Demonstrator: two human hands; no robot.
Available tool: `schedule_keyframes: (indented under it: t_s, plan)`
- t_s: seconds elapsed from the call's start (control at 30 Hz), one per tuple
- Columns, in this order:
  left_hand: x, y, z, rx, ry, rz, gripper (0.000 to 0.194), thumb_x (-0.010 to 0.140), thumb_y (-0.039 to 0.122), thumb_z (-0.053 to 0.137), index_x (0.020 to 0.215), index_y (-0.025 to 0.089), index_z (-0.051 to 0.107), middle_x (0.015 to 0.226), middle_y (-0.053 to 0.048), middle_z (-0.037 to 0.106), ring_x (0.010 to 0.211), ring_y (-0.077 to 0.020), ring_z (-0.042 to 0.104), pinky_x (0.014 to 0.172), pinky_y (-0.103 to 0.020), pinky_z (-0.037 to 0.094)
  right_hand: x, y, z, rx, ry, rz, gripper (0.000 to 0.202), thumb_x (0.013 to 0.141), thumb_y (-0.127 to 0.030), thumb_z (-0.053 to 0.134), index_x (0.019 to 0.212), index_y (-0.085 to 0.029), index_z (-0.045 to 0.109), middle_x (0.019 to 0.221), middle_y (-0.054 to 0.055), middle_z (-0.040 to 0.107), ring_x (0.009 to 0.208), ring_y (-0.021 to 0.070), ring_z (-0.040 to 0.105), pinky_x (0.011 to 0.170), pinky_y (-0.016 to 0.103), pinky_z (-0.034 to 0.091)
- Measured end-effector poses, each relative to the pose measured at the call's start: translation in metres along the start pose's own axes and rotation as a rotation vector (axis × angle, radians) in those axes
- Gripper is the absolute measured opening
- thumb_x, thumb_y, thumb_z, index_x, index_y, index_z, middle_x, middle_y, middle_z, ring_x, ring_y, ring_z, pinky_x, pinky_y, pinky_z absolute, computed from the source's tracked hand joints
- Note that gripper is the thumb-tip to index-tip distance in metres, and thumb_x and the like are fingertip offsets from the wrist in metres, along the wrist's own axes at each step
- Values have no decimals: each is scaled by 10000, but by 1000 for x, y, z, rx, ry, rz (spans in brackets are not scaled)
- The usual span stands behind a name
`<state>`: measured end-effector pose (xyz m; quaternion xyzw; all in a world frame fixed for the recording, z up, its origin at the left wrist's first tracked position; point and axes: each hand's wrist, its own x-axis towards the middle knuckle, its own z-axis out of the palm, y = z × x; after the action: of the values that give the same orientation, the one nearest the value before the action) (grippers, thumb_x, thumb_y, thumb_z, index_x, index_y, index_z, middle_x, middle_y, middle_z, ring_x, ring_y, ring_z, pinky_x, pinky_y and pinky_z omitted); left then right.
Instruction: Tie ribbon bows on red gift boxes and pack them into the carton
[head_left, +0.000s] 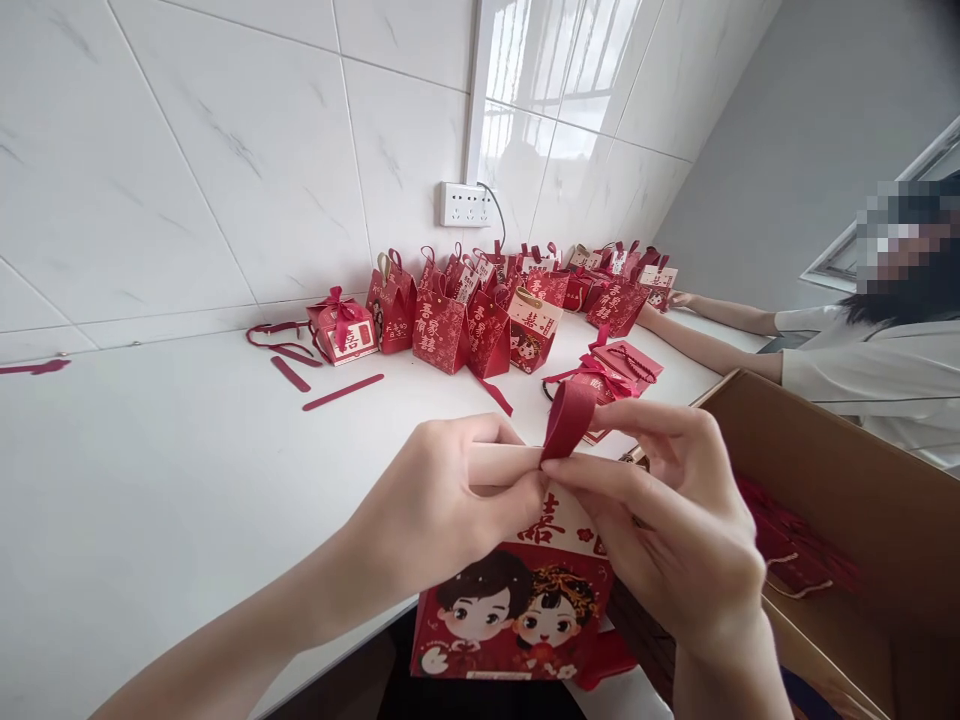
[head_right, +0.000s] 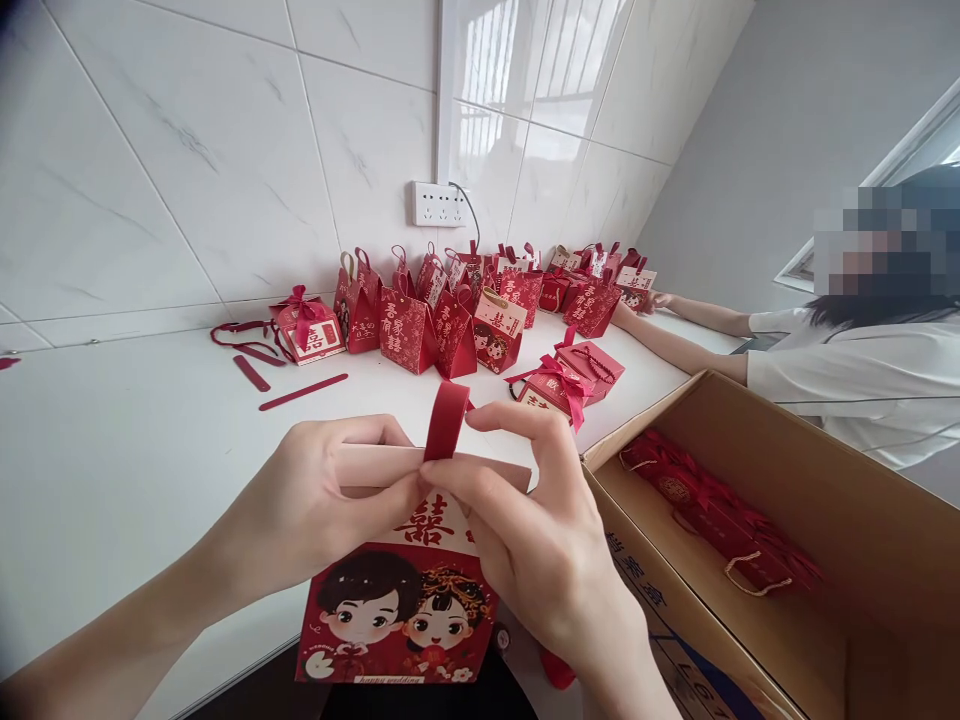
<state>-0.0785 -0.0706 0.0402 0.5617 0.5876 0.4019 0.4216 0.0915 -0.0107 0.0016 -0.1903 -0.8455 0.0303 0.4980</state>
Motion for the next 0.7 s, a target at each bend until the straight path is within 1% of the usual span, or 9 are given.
schedule_keyframes:
  t_s: [0.1,0.17,0.27,0.37,0.43,0.5,0.57,0.63,0.7]
  plan:
    - [-1,3,-1,13,0,6,210,753,290,564,594,163,515,570,34,446,502,-65,379,407,-157,295,0,-2,1,-45,-2,-21,326,813,-35,527,964,-277,684,1086,72,506,973,214,578,669,326,580]
    - [-1,3,0,20,13,4,209,748,268,566,581,164,497,565,39,448,500,-62,380,405,-151,295,1,-3,2,-76,-3,-24,325,803,-21,523,933,-270,686,1051,65,510,933,198,582,624,294,565]
    - [1,2,1,23,30,6,216,736,235,567,559,164,465,569,46,446,502,-57,376,404,-145,294,4,-3,3,-101,-18,-23,327,798,0,501,896,-255,679,999,54,497,870,168,580,584,259,539]
    - [3,0,2,16,39,18,212,726,228,573,558,164,462,574,46,442,502,-58,376,406,-148,294,5,-3,4,-74,-28,-11,318,811,-12,491,900,-259,670,1003,53,492,895,174,581,648,294,545]
    - [3,-1,2,8,33,13,200,728,248,579,578,166,475,570,46,435,499,-60,367,407,-153,291,4,-2,5,-12,-4,15,269,813,-49,531,936,-256,652,994,55,517,912,187,586,710,335,546]
    - [2,-2,2,7,15,4,190,734,265,579,600,168,487,558,48,422,493,-61,349,407,-157,283,1,0,5,83,46,87,240,795,-97,598,990,-235,614,966,57,557,916,199,591,754,361,539]
    - [2,-3,2,16,4,1,184,740,272,571,608,170,494,548,49,413,487,-61,332,405,-161,269,-2,2,4,165,80,191,276,776,-130,643,1029,-218,578,941,54,601,909,202,604,769,357,534]
    - [1,-4,2,28,-10,8,189,748,286,558,609,170,504,559,44,428,493,-66,339,410,-167,269,-5,2,3,234,31,289,283,788,-141,637,1048,-226,564,906,35,645,828,178,636,713,303,544]
    - [1,-6,4,30,-21,20,193,748,303,553,615,168,517,574,36,462,511,-73,369,425,-169,283,-8,0,3,303,-64,355,234,812,-145,608,1020,-244,573,826,4,674,704,146,654,617,240,539]
